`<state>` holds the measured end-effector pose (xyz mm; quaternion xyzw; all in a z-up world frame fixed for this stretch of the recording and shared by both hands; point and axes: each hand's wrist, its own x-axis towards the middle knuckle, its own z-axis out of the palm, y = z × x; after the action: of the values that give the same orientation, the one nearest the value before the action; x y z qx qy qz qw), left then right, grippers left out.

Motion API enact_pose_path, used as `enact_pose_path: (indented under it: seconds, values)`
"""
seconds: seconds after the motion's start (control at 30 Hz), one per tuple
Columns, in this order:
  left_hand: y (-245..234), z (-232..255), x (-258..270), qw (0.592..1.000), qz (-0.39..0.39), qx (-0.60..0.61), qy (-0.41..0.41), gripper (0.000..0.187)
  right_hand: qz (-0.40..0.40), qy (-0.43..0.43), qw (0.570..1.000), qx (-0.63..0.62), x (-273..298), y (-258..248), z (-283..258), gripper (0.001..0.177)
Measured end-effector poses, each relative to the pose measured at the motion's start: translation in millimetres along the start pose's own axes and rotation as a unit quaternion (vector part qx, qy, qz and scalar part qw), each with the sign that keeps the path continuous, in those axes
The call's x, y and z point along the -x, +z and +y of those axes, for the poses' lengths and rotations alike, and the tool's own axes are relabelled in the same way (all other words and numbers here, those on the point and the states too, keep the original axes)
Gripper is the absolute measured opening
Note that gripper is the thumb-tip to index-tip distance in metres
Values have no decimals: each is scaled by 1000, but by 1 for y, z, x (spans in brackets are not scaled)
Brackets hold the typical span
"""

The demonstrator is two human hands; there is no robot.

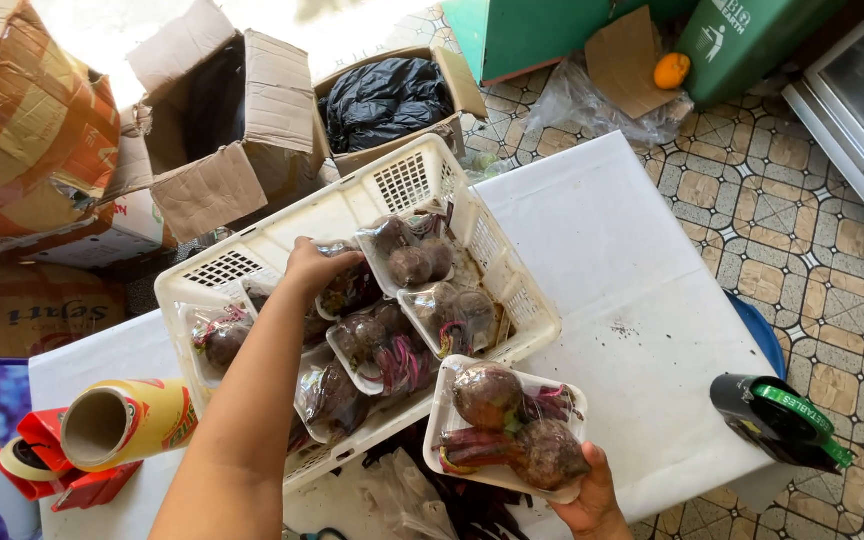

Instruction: Wrapping small trays of beets with plastic film and organizing them into a plastic crate.

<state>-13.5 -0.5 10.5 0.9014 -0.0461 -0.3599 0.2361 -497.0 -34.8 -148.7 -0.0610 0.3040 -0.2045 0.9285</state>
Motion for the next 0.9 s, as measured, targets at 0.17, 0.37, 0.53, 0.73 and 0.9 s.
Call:
enact_pose_path:
  seconds: [0.17,0.37,0.53,0.73,0.9]
  values:
    - [-1,3,6,998,20,62,2,77,38,17,999,-9,-4,-3,-1,95]
    - [-3,11,-2,997,29,-74,-24,81,-41,5,999,-4,1,0,-6,94]
    - [-12,10,12,996,20,-87,-20,83,-74,-19,997,-27,9,1,-9,93]
    - [-17,-8,2,994,35,-100,-27,89,-52,-31,998,-15,9,5,-17,89]
    - [-16,-16,2,955,111,-275,21,93,-146,-65,987,5,3,76,-45,88]
